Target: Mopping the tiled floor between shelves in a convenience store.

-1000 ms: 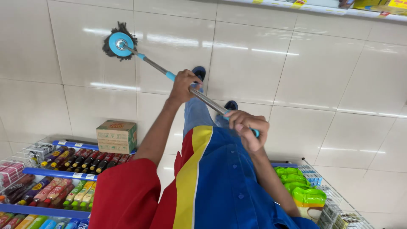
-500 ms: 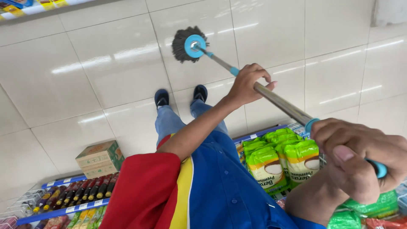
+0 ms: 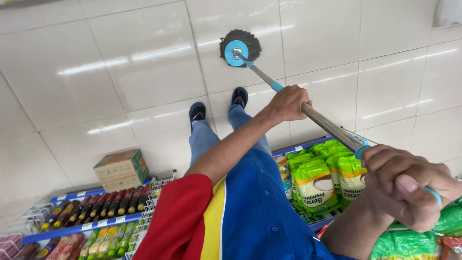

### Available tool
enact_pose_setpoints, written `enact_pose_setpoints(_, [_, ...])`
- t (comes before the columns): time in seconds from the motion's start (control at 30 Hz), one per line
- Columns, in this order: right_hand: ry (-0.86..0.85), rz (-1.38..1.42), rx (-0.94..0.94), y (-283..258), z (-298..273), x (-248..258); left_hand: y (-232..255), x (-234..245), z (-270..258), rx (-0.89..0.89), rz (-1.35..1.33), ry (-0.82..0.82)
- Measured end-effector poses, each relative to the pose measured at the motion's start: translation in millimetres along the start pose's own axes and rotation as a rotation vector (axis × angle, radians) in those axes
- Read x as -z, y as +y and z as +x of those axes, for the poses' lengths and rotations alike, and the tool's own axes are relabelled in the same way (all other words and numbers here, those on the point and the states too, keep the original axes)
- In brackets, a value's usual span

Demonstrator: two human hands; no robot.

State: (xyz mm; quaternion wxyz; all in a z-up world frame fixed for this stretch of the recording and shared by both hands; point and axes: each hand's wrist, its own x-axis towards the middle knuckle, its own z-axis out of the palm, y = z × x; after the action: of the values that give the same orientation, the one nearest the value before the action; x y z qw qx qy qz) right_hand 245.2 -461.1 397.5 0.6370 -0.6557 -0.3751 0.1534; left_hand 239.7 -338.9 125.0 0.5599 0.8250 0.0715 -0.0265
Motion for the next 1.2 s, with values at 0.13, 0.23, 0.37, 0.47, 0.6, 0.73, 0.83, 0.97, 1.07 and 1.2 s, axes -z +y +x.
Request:
enact_pose_setpoints(0.13, [0.002,0.130,-0.056,5.6,-15.2,-76.4,-43.8,46.0,-92.4,0.069,0.083,0.058])
enact_pose_setpoints(0.23, [-0.116,0.285,0.029,13.1,-20.4,-143.0,-85.6,83.6,-167.2,0.151,0.051,0.117])
enact_pose_setpoints(0.37, [-0.138,0.422,-0.038,49.0,-44.2,-232.2,-161.7,121.1,-261.8,0.203,0.138,0.228])
enact_pose_setpoints(0.47, [-0.177,0.533,-0.023,84.0,-60.1,-279.4,-202.6,145.8,-317.1,0.297,0.146,0.289])
enact_pose_setpoints(0.6, [-0.342,0.562,-0.031,130.7,-78.9,-294.0,-251.2,144.2,-345.0,0.326,0.242,0.445])
enact_pose_setpoints(0.73, [-0.377,0.517,-0.023,133.6,-78.5,-236.1,-264.8,87.2,-303.5,0.434,0.310,0.376])
enact_pose_setpoints(0.83, [-0.325,0.511,-0.046,119.9,-87.0,-162.0,-227.8,33.7,-256.6,0.365,0.274,0.360])
enact_pose_setpoints(0.97, [-0.266,0.338,-0.087,61.8,-84.4,-48.9,-131.5,-41.9,-170.8,0.215,0.138,0.379])
enact_pose_setpoints(1.07, [-0.227,0.233,-0.089,15.3,-81.4,29.5,-48.5,-102.0,-102.4,0.119,-0.007,0.353])
enact_pose_setpoints(1.2, [-0.204,0.007,-0.071,-11.9,-115.0,118.6,33.2,-187.8,-35.1,-0.062,-0.173,0.301])
